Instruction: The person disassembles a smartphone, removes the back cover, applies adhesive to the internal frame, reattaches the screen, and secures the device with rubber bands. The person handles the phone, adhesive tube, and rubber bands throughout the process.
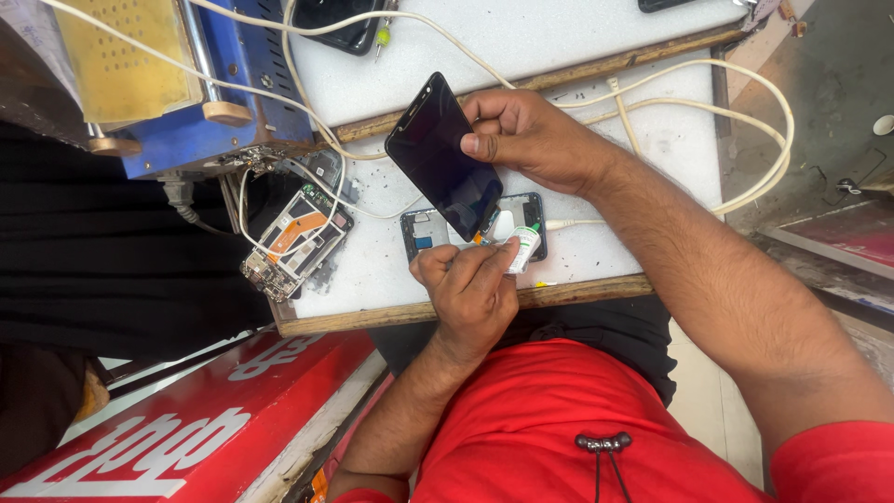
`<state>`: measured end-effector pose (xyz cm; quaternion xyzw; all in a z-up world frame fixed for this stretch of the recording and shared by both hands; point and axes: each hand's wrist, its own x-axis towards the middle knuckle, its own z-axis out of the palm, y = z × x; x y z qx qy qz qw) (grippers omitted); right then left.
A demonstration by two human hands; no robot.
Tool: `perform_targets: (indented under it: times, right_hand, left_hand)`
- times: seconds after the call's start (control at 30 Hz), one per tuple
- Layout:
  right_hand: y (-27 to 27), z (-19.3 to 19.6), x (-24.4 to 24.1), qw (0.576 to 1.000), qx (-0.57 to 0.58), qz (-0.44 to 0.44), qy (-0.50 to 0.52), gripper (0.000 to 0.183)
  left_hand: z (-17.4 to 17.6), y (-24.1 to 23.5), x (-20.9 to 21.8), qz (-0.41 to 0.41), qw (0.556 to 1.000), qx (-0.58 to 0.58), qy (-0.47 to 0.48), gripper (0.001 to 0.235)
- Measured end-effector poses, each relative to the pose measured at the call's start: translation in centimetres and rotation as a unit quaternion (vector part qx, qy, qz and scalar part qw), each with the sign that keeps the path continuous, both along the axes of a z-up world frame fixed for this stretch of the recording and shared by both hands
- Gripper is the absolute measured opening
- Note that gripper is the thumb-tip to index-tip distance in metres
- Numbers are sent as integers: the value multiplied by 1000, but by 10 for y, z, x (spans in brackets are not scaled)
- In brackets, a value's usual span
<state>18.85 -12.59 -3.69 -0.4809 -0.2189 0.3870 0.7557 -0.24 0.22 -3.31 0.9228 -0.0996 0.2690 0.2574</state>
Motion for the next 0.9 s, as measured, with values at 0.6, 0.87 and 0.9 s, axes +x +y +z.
perform_targets:
  times: [0.6,0.87,0.9]
  right_hand:
    - [1,1,-2,1000,11,-3,2,32]
    - [-1,-1,0,1000,-5,-1,-13,30]
    - [0,-2,-1,1000,-7,0,-11,30]
  left_hand:
    - [2,4,-7,-15,999,-30,15,43]
    - [0,4,-4,-13,999,-35,16,44]
    - [-1,4,-5,-10,999,-37,18,44]
